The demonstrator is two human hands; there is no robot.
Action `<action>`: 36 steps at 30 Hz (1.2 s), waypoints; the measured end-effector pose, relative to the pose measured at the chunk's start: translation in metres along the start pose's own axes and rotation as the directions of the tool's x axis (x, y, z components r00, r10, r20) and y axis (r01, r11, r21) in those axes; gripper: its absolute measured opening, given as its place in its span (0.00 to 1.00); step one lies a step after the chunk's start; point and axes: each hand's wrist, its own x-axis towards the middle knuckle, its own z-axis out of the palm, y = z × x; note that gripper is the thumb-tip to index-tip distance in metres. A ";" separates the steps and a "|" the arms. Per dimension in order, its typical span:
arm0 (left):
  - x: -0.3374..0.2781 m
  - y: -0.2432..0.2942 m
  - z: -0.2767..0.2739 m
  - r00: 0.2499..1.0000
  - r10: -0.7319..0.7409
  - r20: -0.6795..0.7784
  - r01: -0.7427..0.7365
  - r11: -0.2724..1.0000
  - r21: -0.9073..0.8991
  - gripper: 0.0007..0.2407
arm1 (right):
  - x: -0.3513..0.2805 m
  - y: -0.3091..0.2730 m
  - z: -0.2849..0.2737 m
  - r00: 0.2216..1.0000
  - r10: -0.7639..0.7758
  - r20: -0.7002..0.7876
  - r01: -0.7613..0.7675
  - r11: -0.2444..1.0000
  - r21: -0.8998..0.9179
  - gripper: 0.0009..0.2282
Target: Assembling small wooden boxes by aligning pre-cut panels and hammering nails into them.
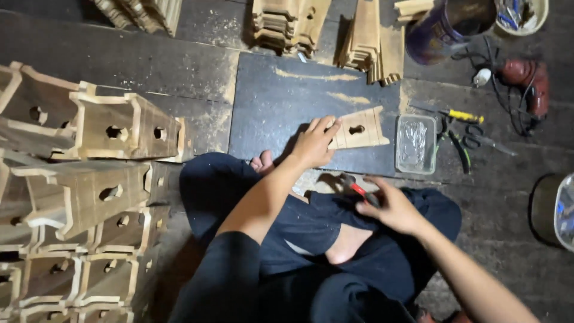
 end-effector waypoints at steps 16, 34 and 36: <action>0.000 0.005 0.011 0.996 -0.068 0.053 0.066 0.997 0.042 0.34 | 0.041 0.045 0.047 0.749 -0.382 -0.541 0.438 0.898 -0.028 0.15; -0.001 0.012 -0.003 0.999 -0.047 -0.008 0.048 0.995 0.092 0.32 | 0.054 0.066 0.062 0.679 -0.252 -0.690 0.440 0.892 0.107 0.13; -0.002 0.013 -0.005 0.998 -0.058 0.010 0.058 0.998 -0.012 0.32 | 0.070 0.076 0.071 0.718 -0.215 -0.662 0.400 0.906 0.140 0.11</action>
